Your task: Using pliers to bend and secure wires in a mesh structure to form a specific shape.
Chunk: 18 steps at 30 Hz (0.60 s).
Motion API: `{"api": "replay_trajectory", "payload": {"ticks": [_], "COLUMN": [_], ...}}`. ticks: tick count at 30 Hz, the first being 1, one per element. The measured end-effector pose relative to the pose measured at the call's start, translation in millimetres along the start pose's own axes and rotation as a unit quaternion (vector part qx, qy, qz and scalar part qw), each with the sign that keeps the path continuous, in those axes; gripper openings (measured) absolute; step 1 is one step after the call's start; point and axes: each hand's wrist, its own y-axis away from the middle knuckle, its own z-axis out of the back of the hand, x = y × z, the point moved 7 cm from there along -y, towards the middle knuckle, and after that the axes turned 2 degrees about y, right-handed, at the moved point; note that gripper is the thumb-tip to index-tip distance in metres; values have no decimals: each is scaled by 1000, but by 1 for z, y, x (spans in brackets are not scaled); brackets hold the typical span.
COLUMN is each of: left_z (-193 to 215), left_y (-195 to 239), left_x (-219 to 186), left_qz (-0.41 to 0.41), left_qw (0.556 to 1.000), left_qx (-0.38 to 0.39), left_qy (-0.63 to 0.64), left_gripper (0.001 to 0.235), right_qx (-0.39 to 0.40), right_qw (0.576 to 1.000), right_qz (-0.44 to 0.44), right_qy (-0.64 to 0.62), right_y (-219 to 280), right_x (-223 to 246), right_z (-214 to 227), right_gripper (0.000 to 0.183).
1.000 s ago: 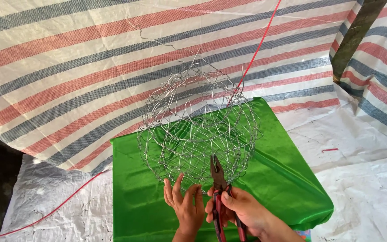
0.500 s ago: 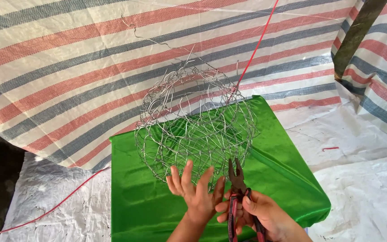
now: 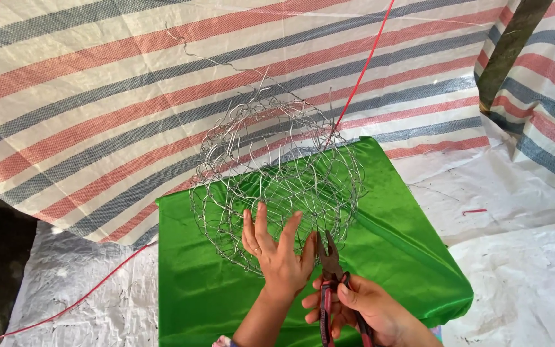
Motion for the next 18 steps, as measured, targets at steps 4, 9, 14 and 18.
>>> {"api": "replay_trajectory", "payload": {"ticks": [4,9,14,18], "left_z": [1,1,10,12], "left_y": [-2,-4,-19,-17], "left_x": [1,13,20,24], "left_qz": [0,-14,-23,-29], "left_qw": [1000,999,997,995], "left_qx": [6,38,67,71], "left_qy": [10,-6,28,60], "left_gripper": [35,25,26,29], "right_qx": [-7,-40,-56,-82], "right_qw": [1000,999,998,997], "right_qz": [-9,-14,-7,-10], "right_qy": [-2,-4,4,8], "right_y": [0,-1,1,5], "right_x": [1,-1,-6,-9], "right_z": [-1,9,23,24], "right_gripper": [51,50,52,48]}}
